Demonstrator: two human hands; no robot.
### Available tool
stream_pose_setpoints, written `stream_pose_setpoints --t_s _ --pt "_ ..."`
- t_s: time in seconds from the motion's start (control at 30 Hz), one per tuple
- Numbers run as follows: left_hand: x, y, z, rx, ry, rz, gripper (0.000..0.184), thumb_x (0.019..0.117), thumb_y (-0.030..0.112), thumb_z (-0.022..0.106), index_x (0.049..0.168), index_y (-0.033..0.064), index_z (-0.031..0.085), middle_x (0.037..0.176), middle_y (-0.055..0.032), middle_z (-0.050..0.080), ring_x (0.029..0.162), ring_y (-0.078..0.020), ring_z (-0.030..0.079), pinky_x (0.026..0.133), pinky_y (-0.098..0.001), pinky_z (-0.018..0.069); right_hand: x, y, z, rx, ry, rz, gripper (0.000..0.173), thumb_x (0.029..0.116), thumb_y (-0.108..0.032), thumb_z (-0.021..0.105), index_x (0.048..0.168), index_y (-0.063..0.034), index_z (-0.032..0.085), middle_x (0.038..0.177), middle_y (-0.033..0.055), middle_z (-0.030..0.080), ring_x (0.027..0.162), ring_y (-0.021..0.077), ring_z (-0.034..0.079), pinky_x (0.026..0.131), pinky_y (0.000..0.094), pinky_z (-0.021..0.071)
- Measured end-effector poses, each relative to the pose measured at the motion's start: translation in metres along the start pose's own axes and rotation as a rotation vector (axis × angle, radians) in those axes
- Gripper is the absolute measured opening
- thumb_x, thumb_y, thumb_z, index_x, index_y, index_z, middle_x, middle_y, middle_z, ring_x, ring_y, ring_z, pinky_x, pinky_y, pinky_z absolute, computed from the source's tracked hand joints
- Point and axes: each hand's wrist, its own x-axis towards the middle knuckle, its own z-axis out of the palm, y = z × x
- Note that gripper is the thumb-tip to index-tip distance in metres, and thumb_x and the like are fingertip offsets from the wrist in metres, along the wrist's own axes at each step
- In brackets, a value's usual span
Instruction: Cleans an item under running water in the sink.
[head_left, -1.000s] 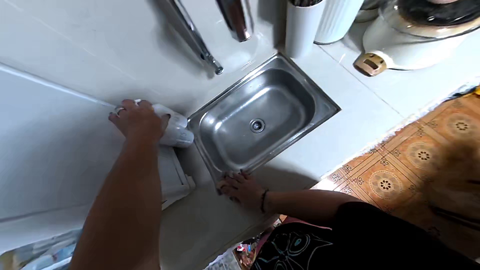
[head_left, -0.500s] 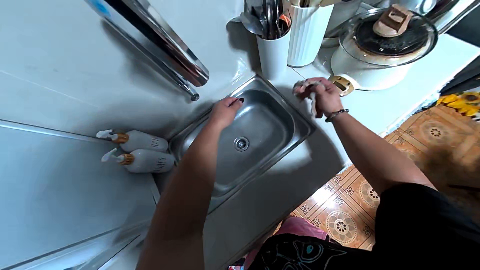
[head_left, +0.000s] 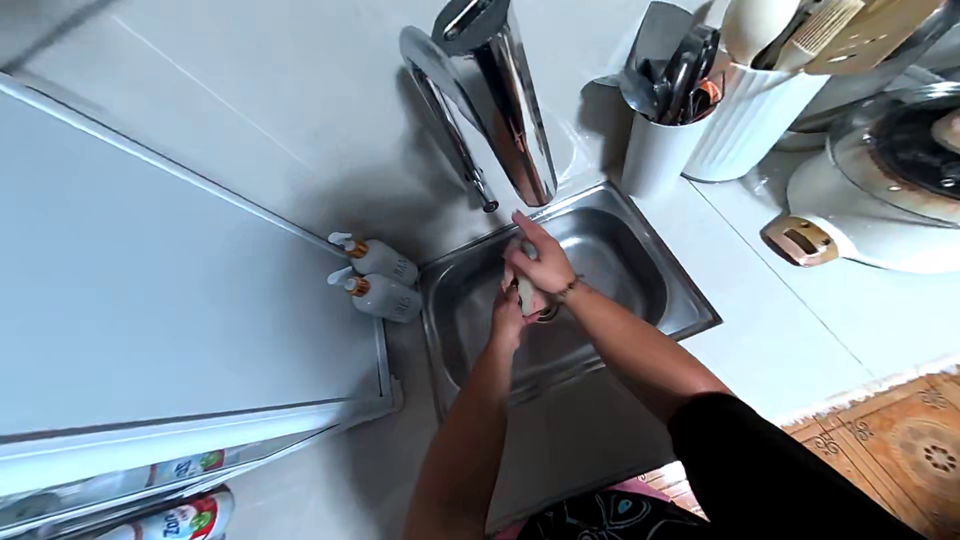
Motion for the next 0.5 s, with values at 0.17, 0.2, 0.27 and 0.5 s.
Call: stream_pose_setpoints --t_s 0.17,0.2,0.27,0.5 --pt "-0.019 0.021 0.003 0.362 -0.158 0.197 0.036 0.1073 0.007 0.048 0.141 -0.0041 0.049 0.128 -0.0176 0.062 0.111 -0.0158 0.063 0.095 -0.033 0.0538 0.051 -0.053 0.038 -0.463 0.014 -0.063 0.049 0.0998 -0.034 0.058 0.141 -0.008 0.062 0.153 0.0121 0.054 0.146 0.0322 0.044 0.124 0.059 0.0239" --pt "-0.016 0.021 0.006 0.423 -0.205 0.235 0.038 0.1054 0.006 0.052 0.142 -0.0053 0.049 0.133 -0.0191 0.061 0.12 -0.0175 0.061 0.103 -0.0341 0.0497 0.052 -0.055 0.035 -0.509 -0.076 -0.09 0.047 0.1009 -0.027 0.056 0.145 -0.0101 0.059 0.155 0.0101 0.052 0.149 0.0311 0.041 0.126 0.0589 0.0213" --pt "-0.005 0.023 0.019 0.553 -0.264 0.316 0.038 0.1037 0.009 0.056 0.139 -0.0053 0.053 0.134 -0.0202 0.062 0.125 -0.0203 0.059 0.108 -0.0372 0.0469 0.055 -0.046 0.022 -0.532 -0.182 -0.177 0.051 0.1014 -0.021 0.057 0.152 -0.0142 0.053 0.158 0.007 0.049 0.152 0.0301 0.036 0.127 0.0606 0.0142" --pt "-0.011 0.092 0.063 0.868 -0.258 0.626 0.027 0.0981 0.02 0.068 0.112 -0.0035 0.071 0.111 -0.0214 0.07 0.107 -0.031 0.066 0.098 -0.051 0.0511 -0.019 0.01 -0.106 0.184 -0.103 0.333 0.04 0.1086 -0.025 0.052 0.142 -0.0042 0.059 0.137 0.0182 0.064 0.128 0.0268 0.06 0.112 0.0461 0.0443"
